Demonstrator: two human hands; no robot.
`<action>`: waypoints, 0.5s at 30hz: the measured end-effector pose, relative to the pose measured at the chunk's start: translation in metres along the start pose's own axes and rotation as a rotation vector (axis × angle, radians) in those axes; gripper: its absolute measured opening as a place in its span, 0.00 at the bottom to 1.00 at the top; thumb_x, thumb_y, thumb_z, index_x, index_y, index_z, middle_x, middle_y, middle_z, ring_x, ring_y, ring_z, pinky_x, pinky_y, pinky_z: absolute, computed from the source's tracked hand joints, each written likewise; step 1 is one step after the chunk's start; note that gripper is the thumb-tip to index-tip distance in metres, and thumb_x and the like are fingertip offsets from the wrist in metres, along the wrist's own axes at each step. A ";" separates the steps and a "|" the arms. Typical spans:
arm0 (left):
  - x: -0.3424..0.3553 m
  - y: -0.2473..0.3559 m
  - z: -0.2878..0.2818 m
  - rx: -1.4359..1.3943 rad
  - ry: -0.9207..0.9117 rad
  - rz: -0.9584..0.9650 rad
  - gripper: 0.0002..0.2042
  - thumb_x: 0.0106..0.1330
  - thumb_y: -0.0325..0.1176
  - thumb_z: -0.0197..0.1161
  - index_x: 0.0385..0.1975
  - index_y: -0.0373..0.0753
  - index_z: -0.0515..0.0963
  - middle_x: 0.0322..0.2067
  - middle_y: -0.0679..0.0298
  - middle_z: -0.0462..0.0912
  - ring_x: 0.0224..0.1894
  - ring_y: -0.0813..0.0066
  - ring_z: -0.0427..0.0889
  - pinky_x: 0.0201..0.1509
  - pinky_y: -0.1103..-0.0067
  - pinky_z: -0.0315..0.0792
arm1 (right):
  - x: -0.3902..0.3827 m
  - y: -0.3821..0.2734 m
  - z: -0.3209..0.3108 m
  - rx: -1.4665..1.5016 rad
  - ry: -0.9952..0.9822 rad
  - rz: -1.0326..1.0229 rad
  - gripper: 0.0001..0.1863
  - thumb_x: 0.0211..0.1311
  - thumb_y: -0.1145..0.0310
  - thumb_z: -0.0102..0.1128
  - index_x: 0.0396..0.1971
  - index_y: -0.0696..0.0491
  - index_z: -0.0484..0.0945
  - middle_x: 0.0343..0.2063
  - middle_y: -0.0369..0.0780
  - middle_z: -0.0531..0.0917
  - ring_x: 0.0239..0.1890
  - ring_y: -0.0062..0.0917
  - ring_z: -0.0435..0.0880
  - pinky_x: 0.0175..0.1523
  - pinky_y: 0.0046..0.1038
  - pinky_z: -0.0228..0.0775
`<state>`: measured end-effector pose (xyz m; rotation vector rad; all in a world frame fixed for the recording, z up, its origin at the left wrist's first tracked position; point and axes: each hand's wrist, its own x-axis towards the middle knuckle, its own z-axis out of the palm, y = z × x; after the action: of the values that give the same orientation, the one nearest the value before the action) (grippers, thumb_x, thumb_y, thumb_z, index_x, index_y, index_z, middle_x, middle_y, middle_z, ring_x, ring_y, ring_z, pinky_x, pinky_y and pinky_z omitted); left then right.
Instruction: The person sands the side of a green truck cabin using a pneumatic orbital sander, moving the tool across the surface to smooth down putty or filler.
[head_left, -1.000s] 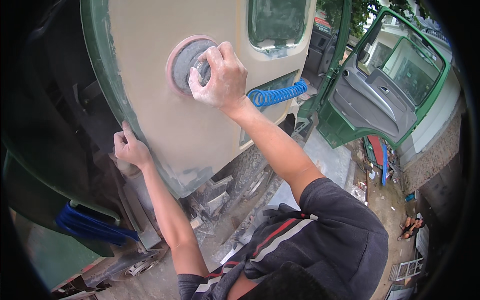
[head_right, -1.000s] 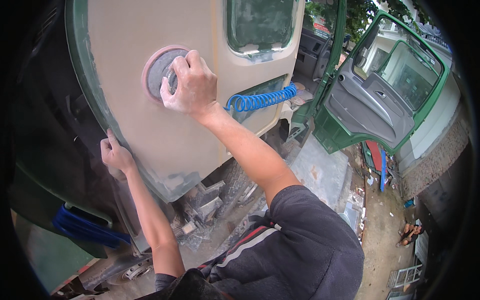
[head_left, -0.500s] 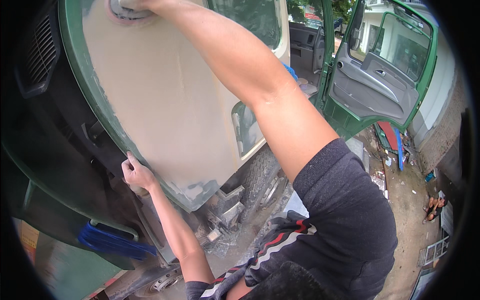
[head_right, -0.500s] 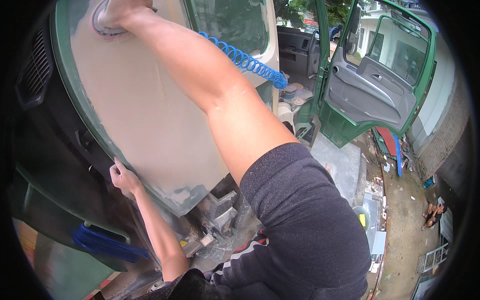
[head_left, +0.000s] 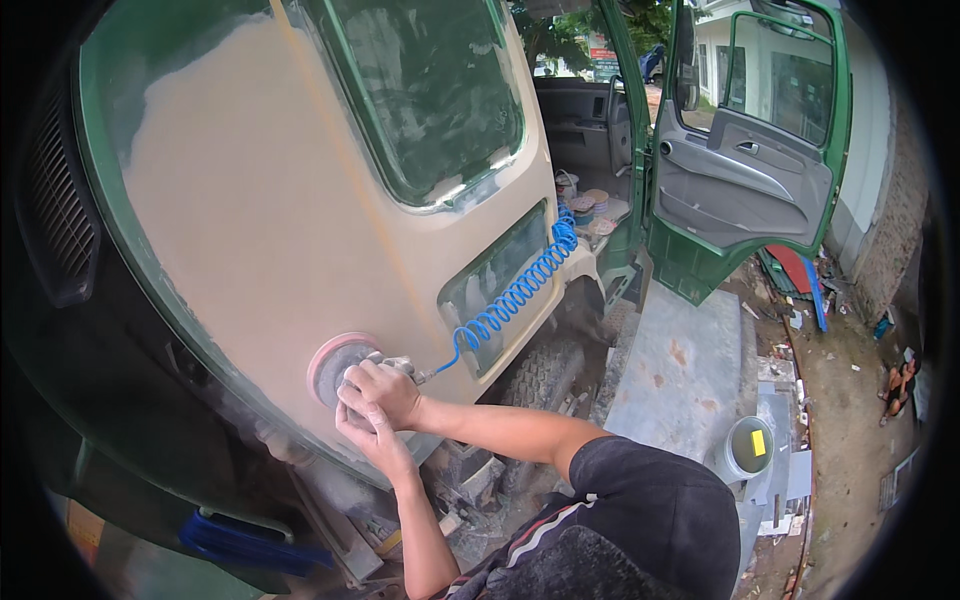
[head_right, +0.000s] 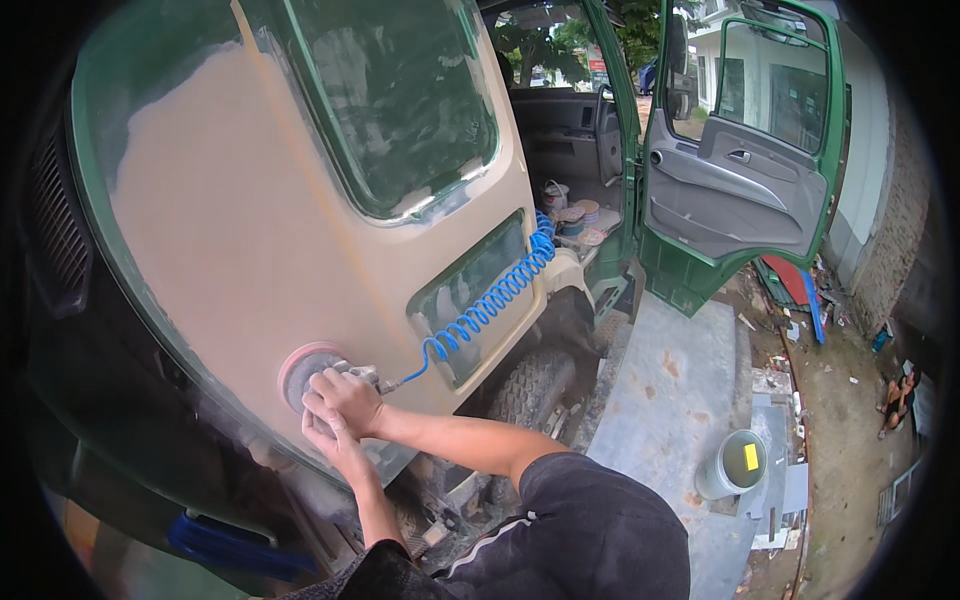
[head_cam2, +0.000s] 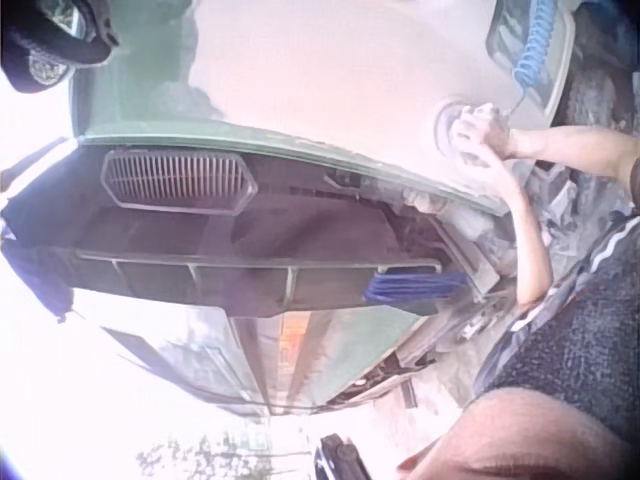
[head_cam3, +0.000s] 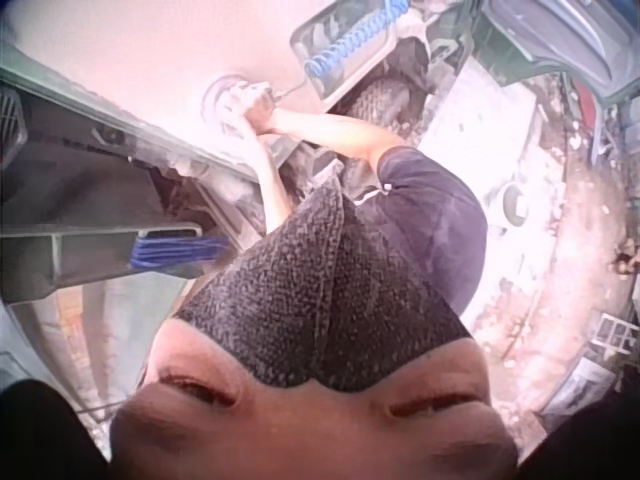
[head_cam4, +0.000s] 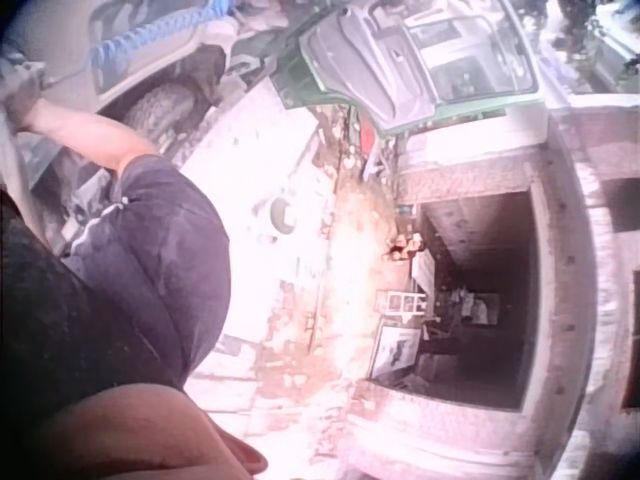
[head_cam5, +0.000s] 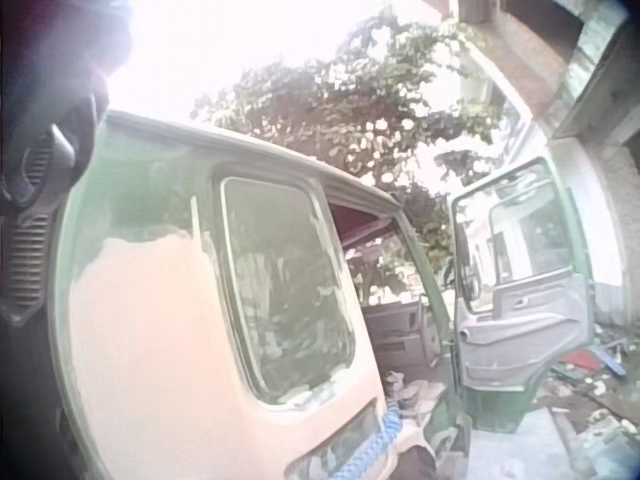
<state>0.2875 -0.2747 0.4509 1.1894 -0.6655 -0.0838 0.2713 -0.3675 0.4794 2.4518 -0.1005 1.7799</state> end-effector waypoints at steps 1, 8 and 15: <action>0.000 -0.002 0.000 0.027 -0.010 0.034 0.39 0.75 0.51 0.62 0.73 0.31 0.52 0.69 0.46 0.61 0.71 0.54 0.65 0.74 0.62 0.61 | 0.006 0.000 -0.004 -0.004 0.005 -0.001 0.11 0.49 0.59 0.64 0.27 0.48 0.75 0.32 0.39 0.72 0.33 0.31 0.78 0.29 0.31 0.75; 0.054 0.044 0.025 0.104 -0.084 0.246 0.36 0.75 0.55 0.61 0.66 0.30 0.60 0.64 0.47 0.69 0.68 0.59 0.70 0.71 0.66 0.66 | 0.081 0.021 -0.031 -0.092 0.118 0.033 0.08 0.46 0.67 0.66 0.27 0.50 0.76 0.29 0.37 0.72 0.29 0.26 0.79 0.27 0.28 0.75; 0.109 0.111 0.047 -0.046 -0.016 0.433 0.29 0.76 0.53 0.60 0.57 0.29 0.67 0.54 0.51 0.77 0.57 0.67 0.78 0.63 0.71 0.72 | 0.170 0.025 -0.040 -0.065 0.172 -0.032 0.09 0.45 0.69 0.66 0.25 0.52 0.74 0.29 0.38 0.71 0.28 0.27 0.78 0.24 0.28 0.75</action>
<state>0.3206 -0.3129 0.6057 0.9793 -0.9167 0.2538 0.2833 -0.3854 0.6542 2.2327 -0.1021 1.9326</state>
